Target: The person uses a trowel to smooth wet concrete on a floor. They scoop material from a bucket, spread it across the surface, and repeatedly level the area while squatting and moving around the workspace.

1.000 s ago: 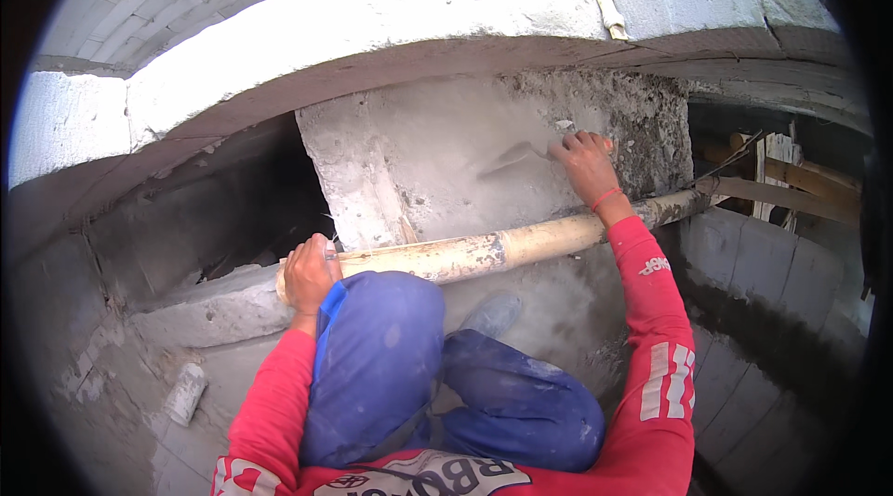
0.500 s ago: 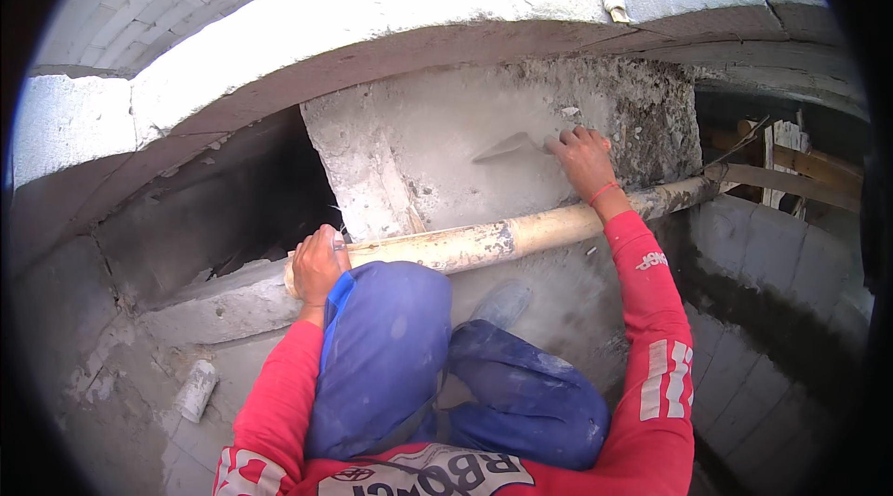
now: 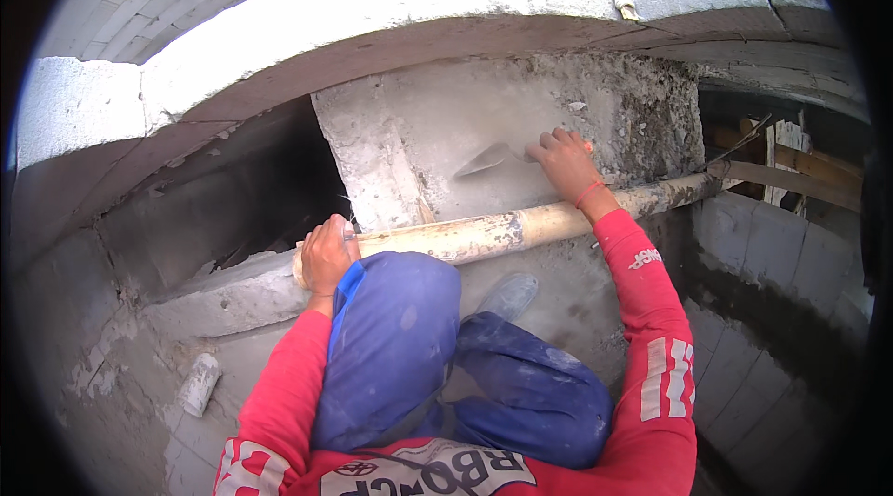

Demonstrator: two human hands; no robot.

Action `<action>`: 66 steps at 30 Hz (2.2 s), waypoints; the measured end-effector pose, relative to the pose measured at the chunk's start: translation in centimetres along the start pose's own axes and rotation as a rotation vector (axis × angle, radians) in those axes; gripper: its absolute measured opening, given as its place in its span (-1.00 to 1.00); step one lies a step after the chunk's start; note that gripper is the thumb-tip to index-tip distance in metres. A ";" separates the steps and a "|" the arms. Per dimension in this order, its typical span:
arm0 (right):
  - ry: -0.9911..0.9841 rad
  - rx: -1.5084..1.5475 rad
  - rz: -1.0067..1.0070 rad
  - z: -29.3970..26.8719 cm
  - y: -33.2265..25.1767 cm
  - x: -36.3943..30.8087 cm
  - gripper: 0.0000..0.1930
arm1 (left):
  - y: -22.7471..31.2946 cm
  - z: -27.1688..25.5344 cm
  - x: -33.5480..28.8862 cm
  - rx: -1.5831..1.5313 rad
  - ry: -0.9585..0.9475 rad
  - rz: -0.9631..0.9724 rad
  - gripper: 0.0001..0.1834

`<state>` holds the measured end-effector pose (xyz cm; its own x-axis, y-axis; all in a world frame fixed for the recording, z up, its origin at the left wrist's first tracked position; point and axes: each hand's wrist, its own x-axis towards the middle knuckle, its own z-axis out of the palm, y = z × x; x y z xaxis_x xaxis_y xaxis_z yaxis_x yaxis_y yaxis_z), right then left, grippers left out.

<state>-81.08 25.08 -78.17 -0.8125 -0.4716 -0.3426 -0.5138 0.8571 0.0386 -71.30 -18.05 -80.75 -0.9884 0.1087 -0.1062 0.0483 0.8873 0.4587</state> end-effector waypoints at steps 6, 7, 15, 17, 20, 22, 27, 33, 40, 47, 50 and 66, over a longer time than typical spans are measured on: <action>0.014 -0.026 0.008 1.7 -4.3 4.9 -0.84 | -0.8 0.8 -0.2 0.010 0.024 0.027 -0.85; -0.008 -0.030 -0.064 2.1 -3.8 4.1 -0.84 | -0.9 1.0 -0.2 0.005 0.044 0.033 -0.85; -0.040 0.018 0.001 -0.7 -2.4 1.9 -0.85 | -0.4 0.2 -0.1 0.013 0.015 0.026 -0.85; 0.028 0.005 0.022 0.8 -4.0 3.5 -0.85 | -0.2 0.4 0.2 0.016 0.003 0.031 -0.85; -0.088 0.024 -0.030 1.3 -5.1 3.0 -0.84 | 0.0 0.2 0.1 0.033 -0.007 0.015 -0.85; -0.116 -0.047 -0.173 1.2 -3.5 1.9 -0.83 | -0.1 0.6 0.1 0.023 0.019 0.036 -0.85; 0.016 -0.041 0.055 -1.2 -1.7 1.1 -0.80 | -0.2 0.4 0.1 0.033 -0.034 0.014 -0.84; 0.096 0.086 0.302 0.5 -4.1 5.8 -0.80 | -0.6 0.9 0.1 0.040 -0.045 0.039 -0.84; -0.176 -0.142 0.064 0.1 -2.3 0.0 -0.85 | -1.2 0.5 0.2 0.049 -0.052 0.068 -0.88; 0.087 -0.024 0.686 -8.2 -1.6 -10.9 -0.78 | -0.4 0.2 0.6 0.070 -0.099 0.070 -0.89; 0.272 0.370 0.987 -10.0 -3.7 -16.9 -0.70 | -0.4 0.6 0.5 0.067 -0.114 0.059 -0.87; 0.204 1.884 1.069 7.8 -29.4 -16.9 -0.61 | -1.1 1.0 1.2 0.102 -0.112 0.021 -0.73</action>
<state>-50.05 9.46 -80.82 -0.6042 0.2911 -0.7418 0.7260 -0.1827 -0.6630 -72.41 -18.46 -82.33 -0.9650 0.1723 -0.1976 0.0894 0.9247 0.3701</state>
